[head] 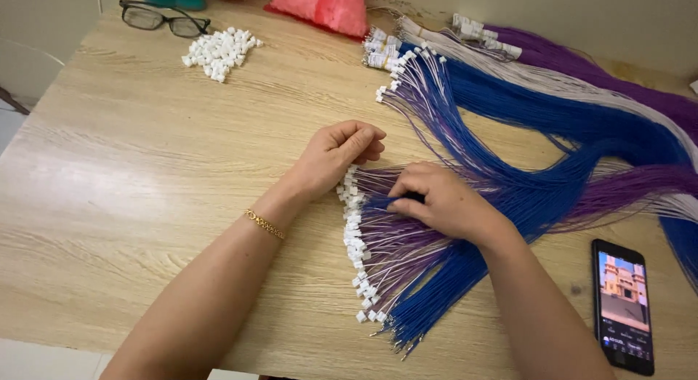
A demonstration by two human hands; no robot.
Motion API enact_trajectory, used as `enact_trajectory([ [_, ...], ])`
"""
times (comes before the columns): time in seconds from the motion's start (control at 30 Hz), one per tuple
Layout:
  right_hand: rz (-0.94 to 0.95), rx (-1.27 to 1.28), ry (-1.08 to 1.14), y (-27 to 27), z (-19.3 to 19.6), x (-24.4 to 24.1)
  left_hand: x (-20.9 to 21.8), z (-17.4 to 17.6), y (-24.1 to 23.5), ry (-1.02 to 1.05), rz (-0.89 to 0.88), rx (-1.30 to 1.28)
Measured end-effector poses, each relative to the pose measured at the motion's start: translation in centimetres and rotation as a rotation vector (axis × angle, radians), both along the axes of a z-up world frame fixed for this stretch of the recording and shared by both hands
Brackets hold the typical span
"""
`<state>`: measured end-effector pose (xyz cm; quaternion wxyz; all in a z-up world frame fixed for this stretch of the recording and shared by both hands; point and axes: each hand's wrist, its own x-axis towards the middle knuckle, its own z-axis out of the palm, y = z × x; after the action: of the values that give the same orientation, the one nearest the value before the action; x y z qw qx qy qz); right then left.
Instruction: The person assembles fiber optic cables by inserting small white plastic connectors onto the ends of blue, purple, and white strands. They work at a wooden table, handling the cables and connectors by hand while a smartphone plays a video nearby.
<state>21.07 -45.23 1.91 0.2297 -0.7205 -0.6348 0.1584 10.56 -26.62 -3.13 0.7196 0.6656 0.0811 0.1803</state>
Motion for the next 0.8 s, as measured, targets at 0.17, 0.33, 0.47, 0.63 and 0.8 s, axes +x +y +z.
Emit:
enact_trajectory([
  [0.17,-0.204,0.009,0.249,-0.4,1.3,0.2,-0.3,0.8,-0.1,-0.03,0.012,0.007],
  [0.33,-0.357,0.208,0.497,-0.4,0.3,0.8,-0.2,0.6,0.2,-0.048,0.046,-0.009],
  [0.47,-0.381,0.271,0.495,-0.4,-0.8,1.5,-0.8,1.5,-0.2,-0.047,0.064,0.033],
  [0.63,-0.459,0.285,0.433,0.2,0.3,0.0,-0.4,1.3,-0.8,-0.102,0.039,0.113],
  [0.8,-0.474,0.269,0.405,0.1,-0.5,0.3,-0.2,0.5,-1.2,-0.077,0.069,0.138],
])
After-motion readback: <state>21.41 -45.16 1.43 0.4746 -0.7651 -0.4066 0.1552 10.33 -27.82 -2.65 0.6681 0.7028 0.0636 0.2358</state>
